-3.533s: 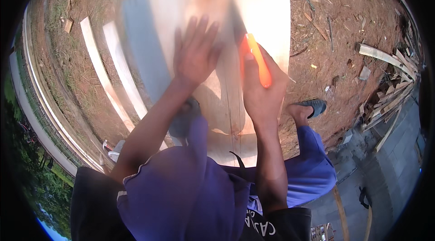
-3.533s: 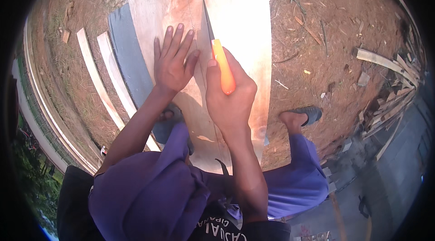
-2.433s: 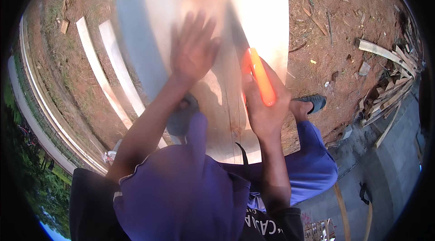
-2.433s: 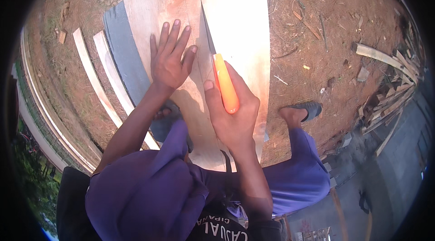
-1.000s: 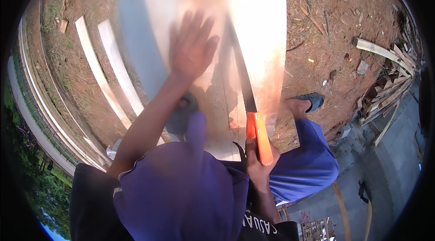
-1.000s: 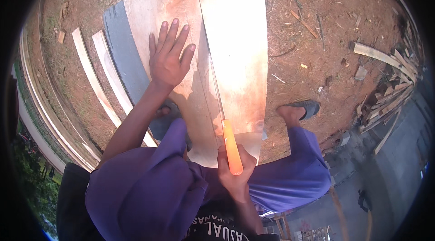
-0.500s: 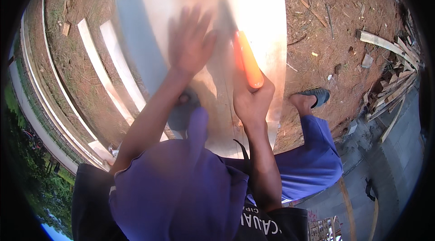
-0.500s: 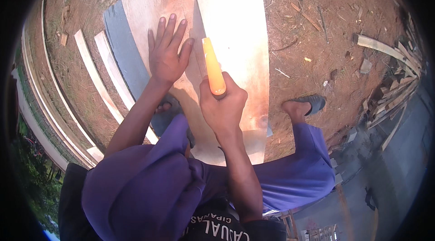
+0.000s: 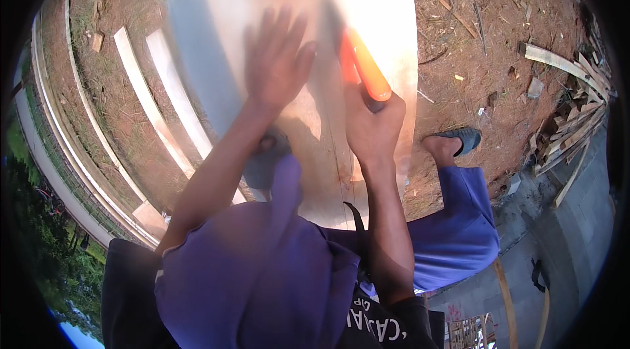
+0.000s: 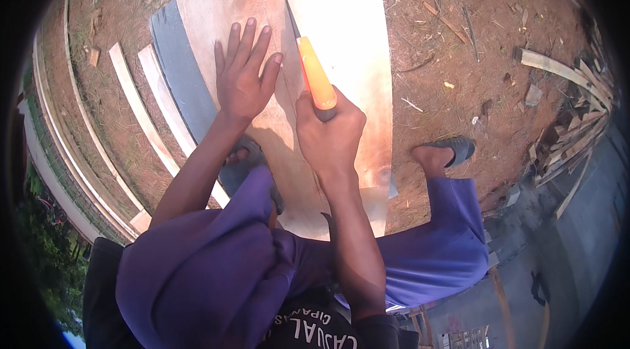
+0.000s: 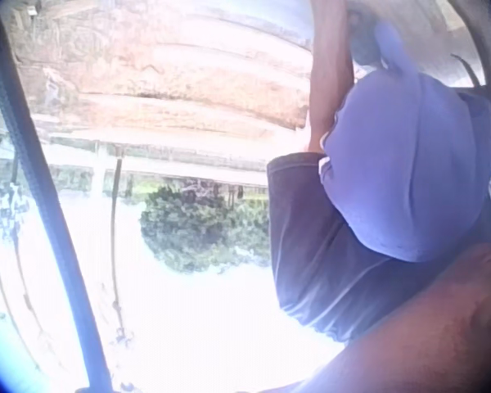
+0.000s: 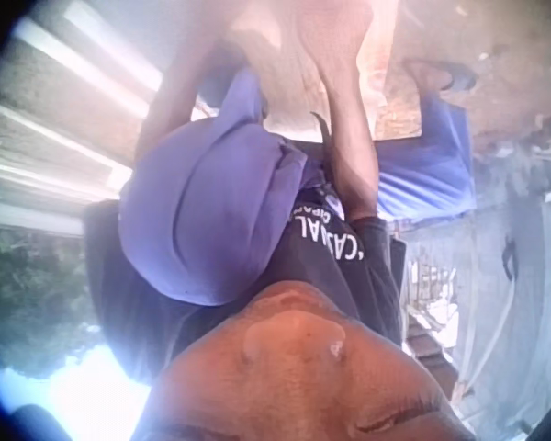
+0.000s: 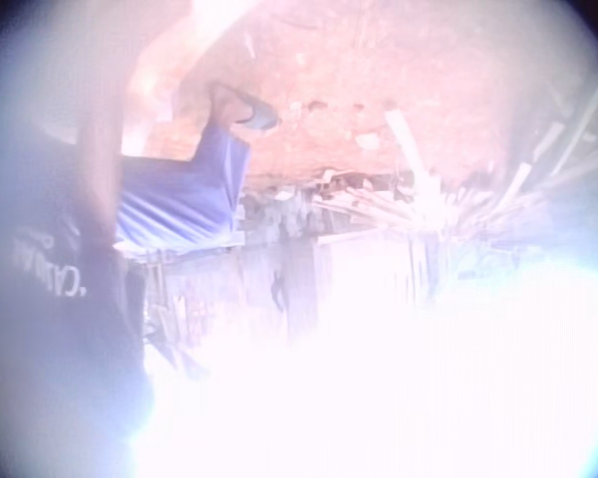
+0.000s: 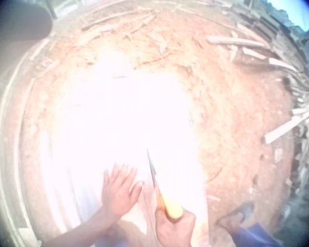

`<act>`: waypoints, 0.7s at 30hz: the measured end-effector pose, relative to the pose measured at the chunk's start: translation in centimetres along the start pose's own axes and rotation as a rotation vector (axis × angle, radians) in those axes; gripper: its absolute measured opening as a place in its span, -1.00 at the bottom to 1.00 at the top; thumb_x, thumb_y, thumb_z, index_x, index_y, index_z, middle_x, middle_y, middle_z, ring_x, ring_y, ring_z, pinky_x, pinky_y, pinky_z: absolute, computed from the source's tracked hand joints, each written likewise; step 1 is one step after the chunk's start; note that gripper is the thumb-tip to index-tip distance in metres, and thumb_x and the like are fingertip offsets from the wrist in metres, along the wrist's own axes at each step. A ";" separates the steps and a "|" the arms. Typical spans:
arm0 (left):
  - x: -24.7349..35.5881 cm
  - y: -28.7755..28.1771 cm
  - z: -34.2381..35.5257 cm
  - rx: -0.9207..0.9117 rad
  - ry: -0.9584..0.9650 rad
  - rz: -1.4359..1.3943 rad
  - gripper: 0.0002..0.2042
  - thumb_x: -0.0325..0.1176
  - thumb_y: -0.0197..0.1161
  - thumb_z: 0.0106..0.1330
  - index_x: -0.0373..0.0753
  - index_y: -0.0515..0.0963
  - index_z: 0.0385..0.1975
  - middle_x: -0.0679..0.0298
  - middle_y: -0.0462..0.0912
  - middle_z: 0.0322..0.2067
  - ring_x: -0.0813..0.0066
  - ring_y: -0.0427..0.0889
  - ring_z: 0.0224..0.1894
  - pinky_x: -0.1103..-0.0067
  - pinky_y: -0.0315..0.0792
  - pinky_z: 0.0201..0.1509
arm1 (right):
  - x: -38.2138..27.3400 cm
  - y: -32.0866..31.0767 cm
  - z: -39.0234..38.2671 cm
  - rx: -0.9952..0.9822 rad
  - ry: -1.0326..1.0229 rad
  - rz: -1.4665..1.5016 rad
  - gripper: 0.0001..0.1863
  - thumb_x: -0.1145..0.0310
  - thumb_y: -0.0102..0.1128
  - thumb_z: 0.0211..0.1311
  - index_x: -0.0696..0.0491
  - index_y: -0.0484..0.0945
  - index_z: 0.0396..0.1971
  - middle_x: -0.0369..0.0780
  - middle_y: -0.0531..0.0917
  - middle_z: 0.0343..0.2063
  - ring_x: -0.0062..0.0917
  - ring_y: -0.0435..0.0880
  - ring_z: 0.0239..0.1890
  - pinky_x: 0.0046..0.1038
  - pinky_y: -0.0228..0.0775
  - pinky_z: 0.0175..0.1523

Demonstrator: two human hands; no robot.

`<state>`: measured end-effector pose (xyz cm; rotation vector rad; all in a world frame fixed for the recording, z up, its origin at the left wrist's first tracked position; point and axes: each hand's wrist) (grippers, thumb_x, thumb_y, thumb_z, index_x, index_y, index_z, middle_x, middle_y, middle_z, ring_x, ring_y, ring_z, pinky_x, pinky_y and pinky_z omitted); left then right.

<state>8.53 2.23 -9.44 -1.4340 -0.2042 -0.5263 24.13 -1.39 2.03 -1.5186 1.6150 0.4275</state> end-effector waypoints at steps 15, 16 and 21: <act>-0.2 -0.2 -0.9 -0.012 0.000 0.028 -0.52 -0.11 0.22 0.44 -0.12 0.52 0.31 0.05 0.36 0.42 -0.11 0.23 0.49 -0.21 0.05 0.44 | 3.6 -6.2 -11.6 -0.033 -0.119 -0.225 -0.94 0.65 0.28 0.13 0.25 0.57 -0.49 -0.23 0.51 -0.72 -0.68 0.46 -0.66 -0.53 0.30 -0.53; -0.1 -0.1 -0.7 -0.009 0.003 0.021 -0.52 -0.11 0.22 0.44 -0.11 0.52 0.31 0.06 0.36 0.42 -0.10 0.23 0.49 -0.21 0.04 0.44 | 5.0 -3.6 -7.4 -0.046 -0.135 -0.115 -0.88 0.60 0.30 0.16 0.23 0.54 -0.53 -0.25 0.49 -0.73 -0.71 0.42 -0.66 -0.52 0.26 -0.53; 0.1 -0.3 -0.7 -0.025 -0.003 0.009 -0.51 -0.11 0.23 0.44 -0.10 0.51 0.32 0.06 0.37 0.41 -0.10 0.23 0.49 -0.20 0.04 0.44 | 1.1 -1.3 -2.9 -0.025 -0.070 -0.109 -0.85 0.50 0.30 0.20 0.23 0.54 -0.49 -0.22 0.54 -0.71 -0.69 0.48 -0.62 -0.47 0.32 -0.48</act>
Point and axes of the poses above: each hand's wrist, its own z-axis towards the middle knuckle, its own y-axis out of the palm, x = y × z
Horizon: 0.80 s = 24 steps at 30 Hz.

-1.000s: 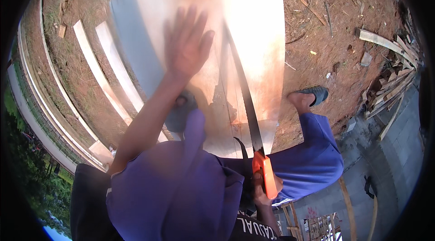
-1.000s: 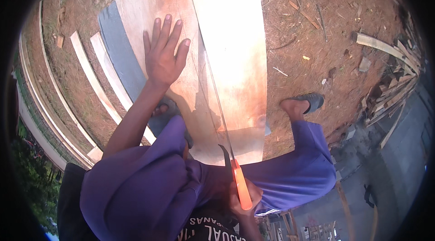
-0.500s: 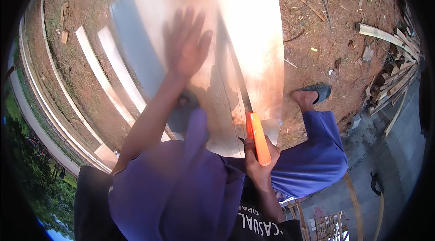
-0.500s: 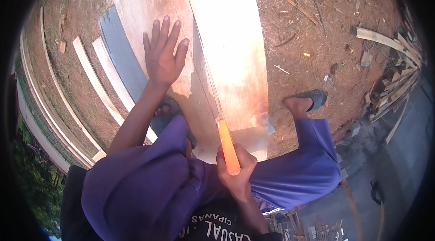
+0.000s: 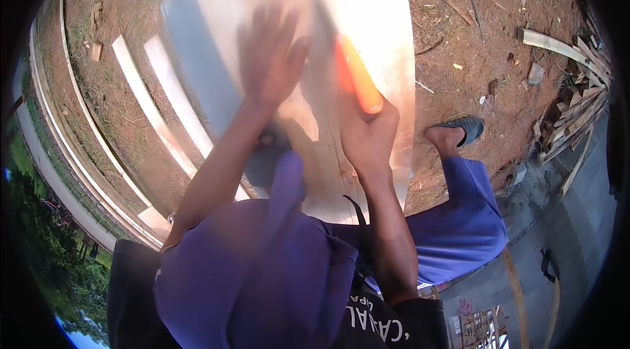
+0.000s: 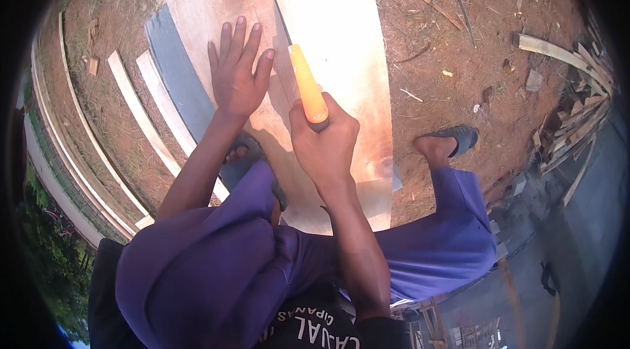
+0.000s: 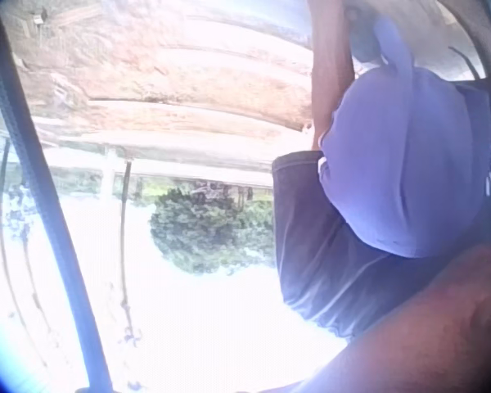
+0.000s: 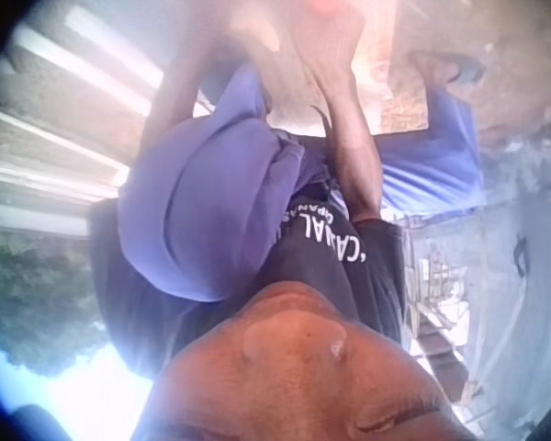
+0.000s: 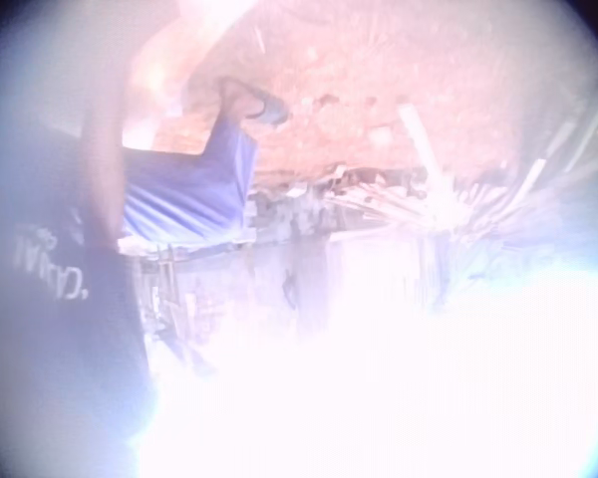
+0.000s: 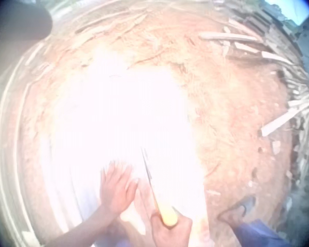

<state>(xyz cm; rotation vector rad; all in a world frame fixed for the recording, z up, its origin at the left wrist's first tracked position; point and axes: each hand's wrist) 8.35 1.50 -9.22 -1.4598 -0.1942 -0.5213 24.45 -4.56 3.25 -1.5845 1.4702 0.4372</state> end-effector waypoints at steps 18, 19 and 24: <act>0.0 -0.2 -0.2 -0.024 -0.005 0.033 -0.52 -0.11 0.24 0.42 -0.12 0.52 0.30 0.04 0.37 0.41 -0.13 0.23 0.49 -0.19 0.03 0.45 | -1.2 0.4 1.4 0.023 0.047 -0.007 -0.79 0.54 0.29 0.19 0.21 0.47 -0.58 -0.22 0.46 -0.76 -0.71 0.41 -0.65 -0.49 0.24 -0.51; -0.1 0.1 0.5 -0.009 0.000 0.029 -0.52 -0.11 0.24 0.42 -0.12 0.52 0.30 0.03 0.37 0.40 -0.13 0.23 0.49 -0.19 0.03 0.45 | -0.4 0.0 -0.2 0.026 -0.007 -0.023 -0.81 0.55 0.29 0.18 0.21 0.48 -0.57 -0.21 0.46 -0.76 -0.70 0.41 -0.65 -0.49 0.24 -0.52; -0.2 -0.1 -0.1 0.004 -0.008 0.041 -0.52 -0.11 0.24 0.43 -0.12 0.52 0.31 0.04 0.38 0.40 -0.13 0.24 0.48 -0.19 0.04 0.45 | 2.1 -9.7 -16.4 -0.026 -0.051 -0.230 -0.89 0.63 0.31 0.08 0.27 0.65 -0.35 -0.17 0.62 -0.61 -0.58 0.58 -0.63 -0.51 0.43 -0.45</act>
Point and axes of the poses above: each hand's wrist, its own z-axis towards the middle knuckle, its own y-axis out of the palm, x = y × z
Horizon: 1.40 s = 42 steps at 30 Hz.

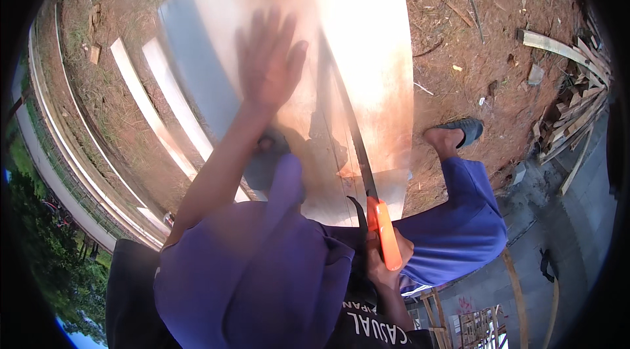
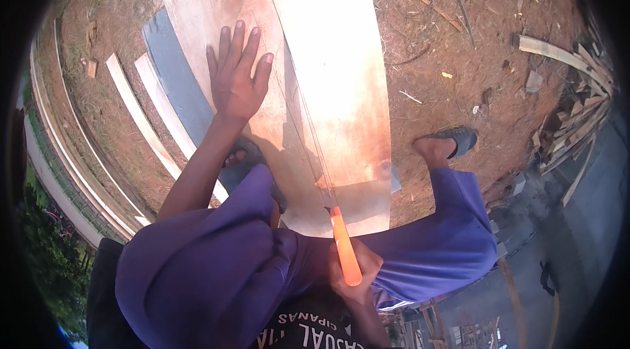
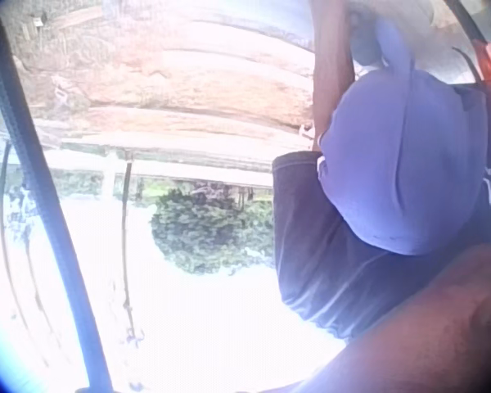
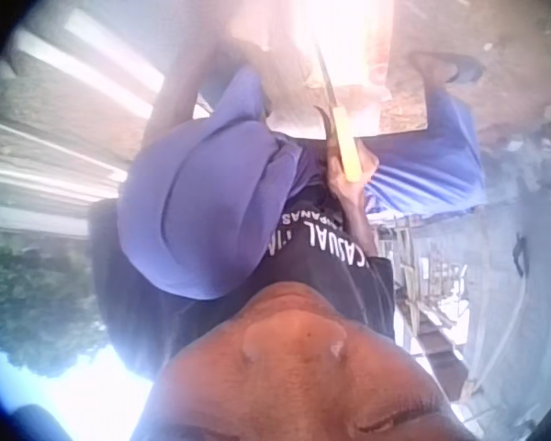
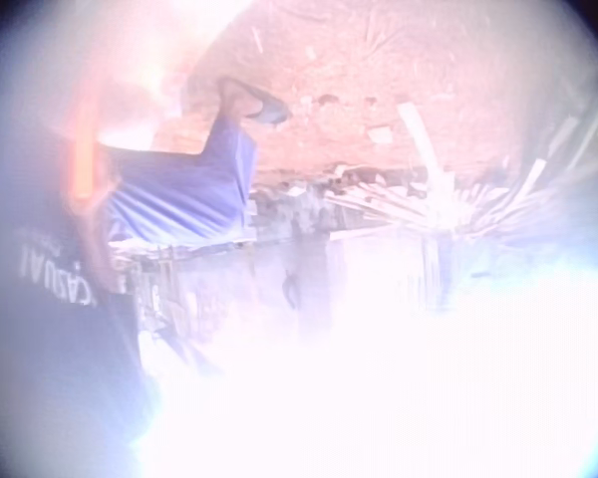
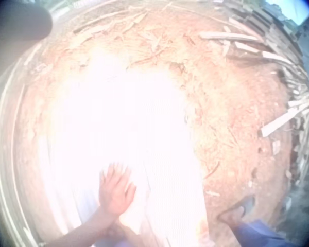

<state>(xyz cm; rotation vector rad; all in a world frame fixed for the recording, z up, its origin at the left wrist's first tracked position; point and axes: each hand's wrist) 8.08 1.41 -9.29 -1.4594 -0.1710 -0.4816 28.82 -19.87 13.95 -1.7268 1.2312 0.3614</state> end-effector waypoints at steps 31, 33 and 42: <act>-0.1 0.9 0.7 0.050 0.041 -0.013 -0.52 -0.10 0.26 0.42 -0.08 0.52 0.31 0.08 0.41 0.38 -0.09 0.26 0.47 -0.21 0.06 0.43 | -3.7 9.3 16.8 0.080 0.060 0.195 -0.80 0.54 0.31 0.15 0.21 0.46 -0.58 -0.18 0.46 -0.76 -0.68 0.45 -0.67 -0.47 0.29 -0.52; -0.3 0.4 0.1 0.017 0.025 0.003 -0.51 -0.10 0.25 0.42 -0.08 0.51 0.31 0.07 0.41 0.38 -0.11 0.26 0.47 -0.21 0.06 0.43 | -2.0 7.9 12.6 0.042 0.030 0.172 -0.81 0.56 0.31 0.14 0.20 0.47 -0.58 -0.18 0.48 -0.75 -0.66 0.48 -0.66 -0.48 0.31 -0.52; -0.3 -0.1 0.0 0.007 -0.008 -0.026 -0.53 -0.11 0.23 0.44 -0.09 0.53 0.30 0.03 0.38 0.40 -0.17 0.23 0.48 -0.23 0.01 0.44 | -0.4 -2.3 -3.6 0.007 -0.016 -0.143 -0.86 0.61 0.31 0.04 0.25 0.67 -0.34 -0.15 0.66 -0.60 -0.50 0.62 -0.65 -0.51 0.44 -0.45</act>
Point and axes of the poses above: each hand's wrist, its own z-axis towards the middle knuckle, its own y-axis out of the palm, x = y × z
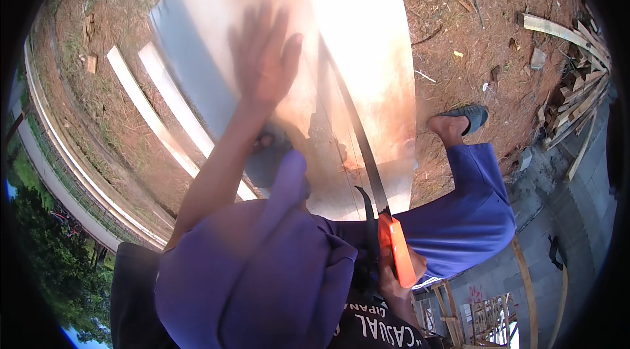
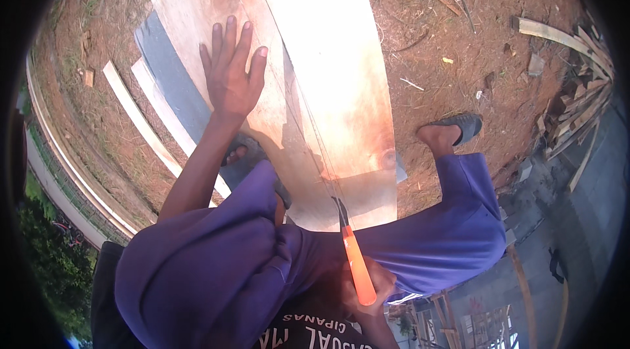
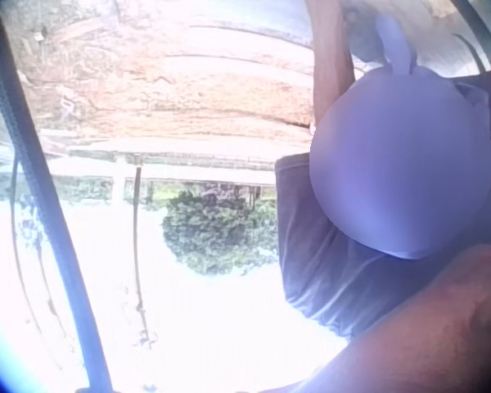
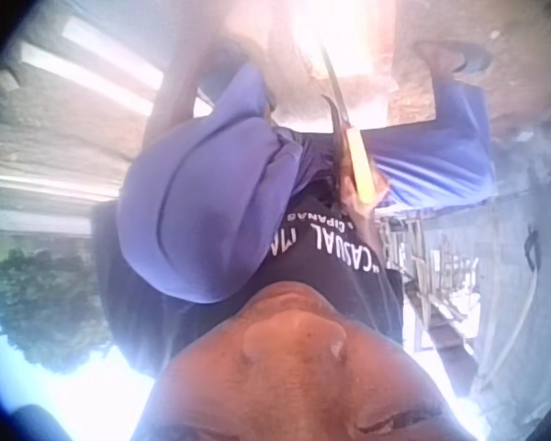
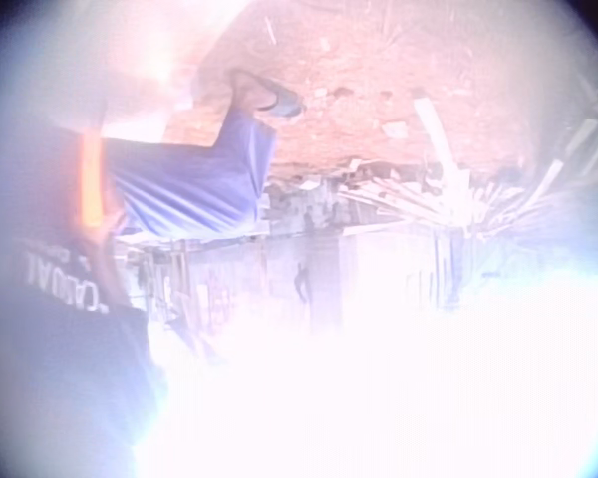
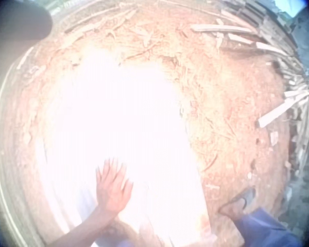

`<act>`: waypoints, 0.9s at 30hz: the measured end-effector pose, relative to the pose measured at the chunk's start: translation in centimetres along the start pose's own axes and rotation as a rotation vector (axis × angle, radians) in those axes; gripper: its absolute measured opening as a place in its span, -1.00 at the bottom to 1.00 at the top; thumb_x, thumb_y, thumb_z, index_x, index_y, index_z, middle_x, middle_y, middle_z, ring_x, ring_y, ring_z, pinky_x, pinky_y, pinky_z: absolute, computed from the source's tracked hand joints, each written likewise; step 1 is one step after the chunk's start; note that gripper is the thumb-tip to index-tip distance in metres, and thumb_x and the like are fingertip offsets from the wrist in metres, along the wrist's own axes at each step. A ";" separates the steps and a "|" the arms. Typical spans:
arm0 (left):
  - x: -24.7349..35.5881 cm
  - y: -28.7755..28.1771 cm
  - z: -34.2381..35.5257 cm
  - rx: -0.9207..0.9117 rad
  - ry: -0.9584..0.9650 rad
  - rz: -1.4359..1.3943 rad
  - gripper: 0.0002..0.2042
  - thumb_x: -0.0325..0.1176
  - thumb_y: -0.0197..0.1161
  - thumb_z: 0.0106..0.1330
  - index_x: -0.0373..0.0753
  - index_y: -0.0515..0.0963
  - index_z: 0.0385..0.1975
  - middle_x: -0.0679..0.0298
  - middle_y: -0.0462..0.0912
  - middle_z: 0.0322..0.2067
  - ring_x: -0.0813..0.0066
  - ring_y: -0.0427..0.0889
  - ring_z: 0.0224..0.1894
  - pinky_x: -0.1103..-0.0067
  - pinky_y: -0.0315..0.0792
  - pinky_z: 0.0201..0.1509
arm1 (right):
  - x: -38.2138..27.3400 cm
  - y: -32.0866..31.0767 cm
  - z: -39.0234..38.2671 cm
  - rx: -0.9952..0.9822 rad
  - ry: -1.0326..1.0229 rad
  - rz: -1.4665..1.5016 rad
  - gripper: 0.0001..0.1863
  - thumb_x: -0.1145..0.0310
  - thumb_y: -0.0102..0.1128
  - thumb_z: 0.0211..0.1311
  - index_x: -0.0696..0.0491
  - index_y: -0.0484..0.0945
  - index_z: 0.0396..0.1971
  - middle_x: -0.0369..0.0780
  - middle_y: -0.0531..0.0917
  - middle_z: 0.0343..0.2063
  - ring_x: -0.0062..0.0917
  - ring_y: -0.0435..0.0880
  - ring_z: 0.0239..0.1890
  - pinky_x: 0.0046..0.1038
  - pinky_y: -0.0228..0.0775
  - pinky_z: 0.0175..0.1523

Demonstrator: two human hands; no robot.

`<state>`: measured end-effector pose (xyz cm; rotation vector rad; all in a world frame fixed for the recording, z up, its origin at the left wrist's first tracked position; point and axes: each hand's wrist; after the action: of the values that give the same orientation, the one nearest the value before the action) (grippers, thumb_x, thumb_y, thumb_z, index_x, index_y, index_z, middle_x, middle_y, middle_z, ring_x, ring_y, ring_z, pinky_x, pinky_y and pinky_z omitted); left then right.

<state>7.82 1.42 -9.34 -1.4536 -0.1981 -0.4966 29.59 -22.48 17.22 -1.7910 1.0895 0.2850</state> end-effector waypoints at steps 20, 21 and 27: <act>0.0 0.5 -0.1 0.014 0.028 0.008 -0.53 -0.09 0.24 0.43 -0.09 0.54 0.29 0.05 0.41 0.38 -0.15 0.26 0.47 -0.22 0.06 0.43 | -1.1 4.8 8.0 0.005 0.052 0.182 -0.95 0.63 0.32 0.09 0.25 0.63 -0.43 -0.18 0.59 -0.68 -0.63 0.57 -0.64 -0.55 0.38 -0.48; 0.1 0.6 -0.1 0.003 0.027 0.010 -0.53 -0.09 0.24 0.43 -0.09 0.54 0.29 0.05 0.41 0.38 -0.14 0.26 0.47 -0.21 0.06 0.44 | -0.9 7.9 12.4 0.002 0.120 0.291 -0.92 0.60 0.33 0.11 0.24 0.59 -0.49 -0.20 0.55 -0.71 -0.71 0.48 -0.65 -0.52 0.30 -0.52; -0.1 0.5 0.5 0.005 0.023 0.030 -0.52 -0.08 0.24 0.43 -0.07 0.53 0.30 0.07 0.42 0.37 -0.12 0.25 0.47 -0.19 0.06 0.45 | -2.4 11.0 17.7 0.057 0.111 0.377 -0.86 0.58 0.32 0.15 0.21 0.53 -0.54 -0.24 0.49 -0.75 -0.74 0.43 -0.64 -0.51 0.25 -0.54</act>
<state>8.05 1.92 -9.77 -1.4439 -0.1589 -0.4877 24.38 -7.78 3.17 -1.5583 1.5008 0.3784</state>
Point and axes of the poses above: each hand's wrist, its own z-axis towards the middle knuckle, its own y-axis out of the palm, x = y × z
